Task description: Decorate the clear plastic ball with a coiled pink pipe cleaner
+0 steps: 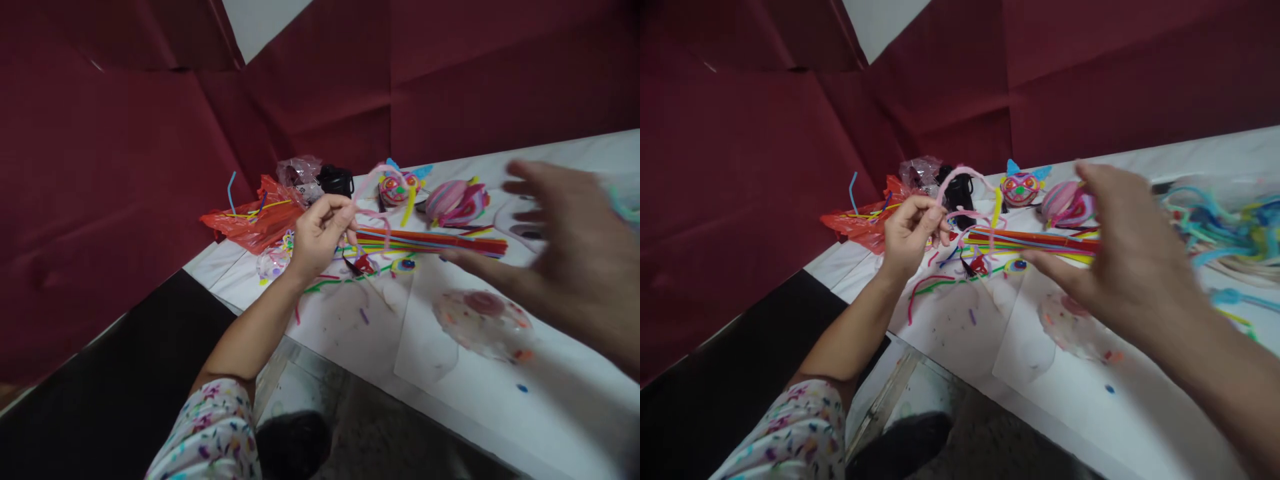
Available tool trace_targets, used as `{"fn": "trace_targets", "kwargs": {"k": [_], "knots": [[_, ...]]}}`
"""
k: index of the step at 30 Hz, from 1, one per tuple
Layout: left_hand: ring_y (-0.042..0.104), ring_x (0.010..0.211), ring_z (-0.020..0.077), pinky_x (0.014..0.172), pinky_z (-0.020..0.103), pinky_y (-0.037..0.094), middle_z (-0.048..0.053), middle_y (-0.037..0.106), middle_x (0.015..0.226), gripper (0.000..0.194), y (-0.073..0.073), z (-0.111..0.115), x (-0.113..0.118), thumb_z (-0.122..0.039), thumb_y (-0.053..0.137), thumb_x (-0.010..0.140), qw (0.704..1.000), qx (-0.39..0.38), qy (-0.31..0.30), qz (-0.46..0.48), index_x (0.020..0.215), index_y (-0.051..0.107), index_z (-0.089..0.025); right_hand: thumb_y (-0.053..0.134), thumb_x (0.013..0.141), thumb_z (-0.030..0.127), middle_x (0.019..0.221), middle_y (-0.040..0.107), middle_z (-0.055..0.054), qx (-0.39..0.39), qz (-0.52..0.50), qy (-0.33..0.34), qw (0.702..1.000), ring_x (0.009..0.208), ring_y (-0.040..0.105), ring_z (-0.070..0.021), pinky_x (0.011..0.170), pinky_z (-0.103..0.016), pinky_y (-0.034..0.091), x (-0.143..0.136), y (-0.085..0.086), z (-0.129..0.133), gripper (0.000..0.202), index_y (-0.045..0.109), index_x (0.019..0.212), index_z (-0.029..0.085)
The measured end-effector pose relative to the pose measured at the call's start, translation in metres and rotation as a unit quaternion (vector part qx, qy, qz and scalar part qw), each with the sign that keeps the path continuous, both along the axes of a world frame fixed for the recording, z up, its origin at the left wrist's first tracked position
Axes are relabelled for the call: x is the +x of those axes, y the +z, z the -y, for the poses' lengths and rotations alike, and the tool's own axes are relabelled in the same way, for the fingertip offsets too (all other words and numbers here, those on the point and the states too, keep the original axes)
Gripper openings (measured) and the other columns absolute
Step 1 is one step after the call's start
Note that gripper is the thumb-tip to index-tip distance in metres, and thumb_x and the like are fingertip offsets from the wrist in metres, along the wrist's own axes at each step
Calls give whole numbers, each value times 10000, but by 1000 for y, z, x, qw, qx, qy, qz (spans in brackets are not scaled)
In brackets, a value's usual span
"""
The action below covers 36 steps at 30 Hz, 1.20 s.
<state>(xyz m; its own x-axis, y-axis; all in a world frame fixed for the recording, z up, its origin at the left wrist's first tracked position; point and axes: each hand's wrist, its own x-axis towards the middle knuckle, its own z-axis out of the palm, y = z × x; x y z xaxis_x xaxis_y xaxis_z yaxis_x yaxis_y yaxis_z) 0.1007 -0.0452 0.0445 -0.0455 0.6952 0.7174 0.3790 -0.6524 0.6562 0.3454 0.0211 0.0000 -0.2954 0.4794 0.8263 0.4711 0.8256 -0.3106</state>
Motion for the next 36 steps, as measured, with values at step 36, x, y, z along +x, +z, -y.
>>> {"fn": "trace_targets", "kwargs": {"k": [36], "knots": [[636, 729, 176, 691, 270, 466, 70, 681, 762, 226, -90, 42, -104, -220, 548, 913, 844, -192, 292, -408, 778, 720, -160, 591, 891, 226, 978, 712, -88, -214, 264, 91, 936, 903, 646, -218, 778, -281, 442, -139, -7, -26, 175, 710, 1012, 185]]}}
